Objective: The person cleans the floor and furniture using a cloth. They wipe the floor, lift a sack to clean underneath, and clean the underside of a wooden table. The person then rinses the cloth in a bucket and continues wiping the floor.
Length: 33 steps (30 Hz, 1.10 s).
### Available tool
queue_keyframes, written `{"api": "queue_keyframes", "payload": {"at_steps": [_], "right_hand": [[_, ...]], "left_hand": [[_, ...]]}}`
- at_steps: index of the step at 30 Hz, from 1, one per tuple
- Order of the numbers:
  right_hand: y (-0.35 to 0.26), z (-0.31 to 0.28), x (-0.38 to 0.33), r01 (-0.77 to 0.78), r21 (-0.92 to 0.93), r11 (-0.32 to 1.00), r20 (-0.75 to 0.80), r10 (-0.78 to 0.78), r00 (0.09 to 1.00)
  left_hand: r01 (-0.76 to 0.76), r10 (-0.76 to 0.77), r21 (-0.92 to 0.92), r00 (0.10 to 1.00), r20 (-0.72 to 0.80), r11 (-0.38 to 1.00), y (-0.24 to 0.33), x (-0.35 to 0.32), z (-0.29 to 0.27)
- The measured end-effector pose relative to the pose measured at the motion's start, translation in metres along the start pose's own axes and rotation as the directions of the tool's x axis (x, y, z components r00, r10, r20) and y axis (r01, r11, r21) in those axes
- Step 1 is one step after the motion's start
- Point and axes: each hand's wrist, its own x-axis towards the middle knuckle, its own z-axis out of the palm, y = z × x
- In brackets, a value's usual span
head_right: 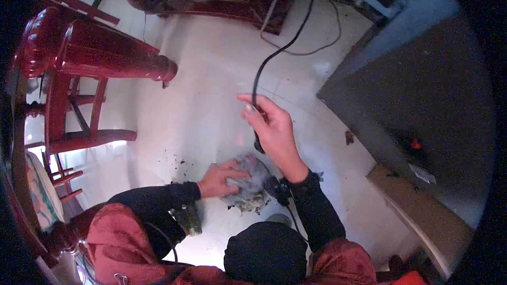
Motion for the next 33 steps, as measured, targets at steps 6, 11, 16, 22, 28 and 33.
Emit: {"api": "queue_keyframes", "payload": {"at_steps": [6,11,16,22,28,33], "right_hand": [[0.029,0.028,0.111,0.001,-0.057,0.998,0.149,0.007,0.989],[0.050,0.033,0.187,-0.008,0.203,0.979,0.128,-0.018,0.992],[0.086,0.016,0.210,0.011,0.301,0.954,0.154,-0.060,0.986],[0.089,-0.020,0.134,-0.020,0.151,0.988,0.056,0.011,0.998],[0.116,-0.047,0.021,-0.094,0.098,0.991,-0.185,0.111,0.976],[0.099,-0.080,-0.064,-0.112,0.101,0.989,-0.365,0.142,0.920]], "left_hand": [[0.204,-0.282,-0.206,0.825,-0.490,0.957,-0.043,0.002,-0.109],[0.115,-0.400,-0.403,0.520,-0.755,0.908,-0.102,0.018,-0.180],[0.190,-0.315,-0.254,0.467,-0.826,0.948,-0.149,0.052,-0.199],[0.378,-0.249,-0.016,0.576,-0.779,0.926,-0.101,0.077,-0.144],[0.204,-0.114,0.155,0.885,-0.452,0.967,-0.053,0.061,-0.055],[-0.070,0.076,0.132,0.996,-0.048,0.989,0.004,0.070,-0.007]]}}
